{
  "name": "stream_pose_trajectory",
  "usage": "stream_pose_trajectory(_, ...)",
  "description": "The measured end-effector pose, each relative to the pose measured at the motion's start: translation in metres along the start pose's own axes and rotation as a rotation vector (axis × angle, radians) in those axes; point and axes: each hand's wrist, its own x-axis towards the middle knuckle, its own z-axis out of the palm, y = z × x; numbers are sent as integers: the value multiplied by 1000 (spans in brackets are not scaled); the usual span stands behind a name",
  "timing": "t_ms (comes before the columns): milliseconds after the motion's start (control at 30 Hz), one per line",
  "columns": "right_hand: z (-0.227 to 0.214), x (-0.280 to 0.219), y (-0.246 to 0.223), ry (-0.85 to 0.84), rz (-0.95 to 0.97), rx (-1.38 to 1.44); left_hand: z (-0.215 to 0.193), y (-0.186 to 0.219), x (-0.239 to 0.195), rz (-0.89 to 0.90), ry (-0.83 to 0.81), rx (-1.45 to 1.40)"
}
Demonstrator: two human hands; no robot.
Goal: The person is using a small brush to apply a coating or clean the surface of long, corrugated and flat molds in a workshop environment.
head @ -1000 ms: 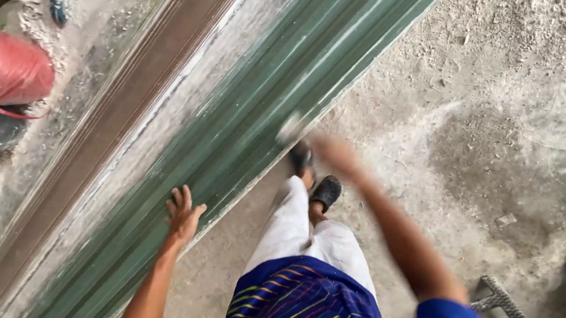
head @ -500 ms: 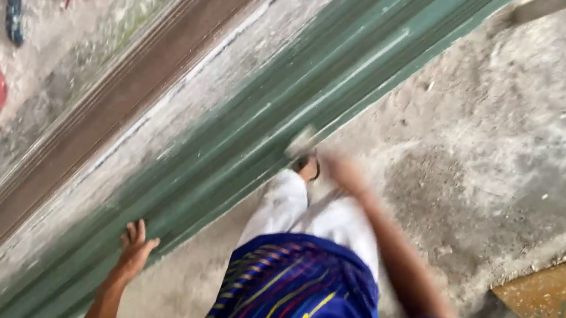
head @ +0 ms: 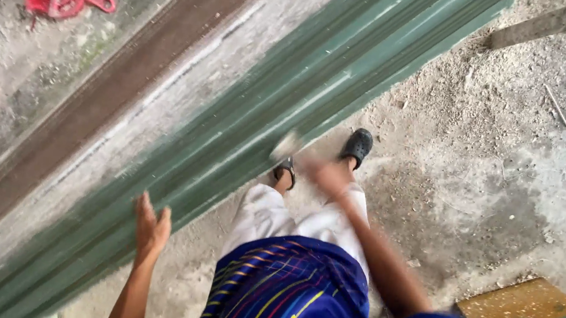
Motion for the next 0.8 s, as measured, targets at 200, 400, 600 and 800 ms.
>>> stream_pose_trajectory(200, -307, 24, 102, 670, -72, 121, 67, 92, -38, 52, 40, -28)
stream_pose_trajectory(400, -223, -27, -24, 236, -229, -111, 102, 161, -47, -48, -73, 45)
stream_pose_trajectory(600, -321, 130, 172, 220, 800, 467, 113, 207, -55, -59, -181, 58)
stream_pose_trajectory(800, -457, 68, 297, 777, -18, 173, 123, 235, -41, -172, -209, 119)
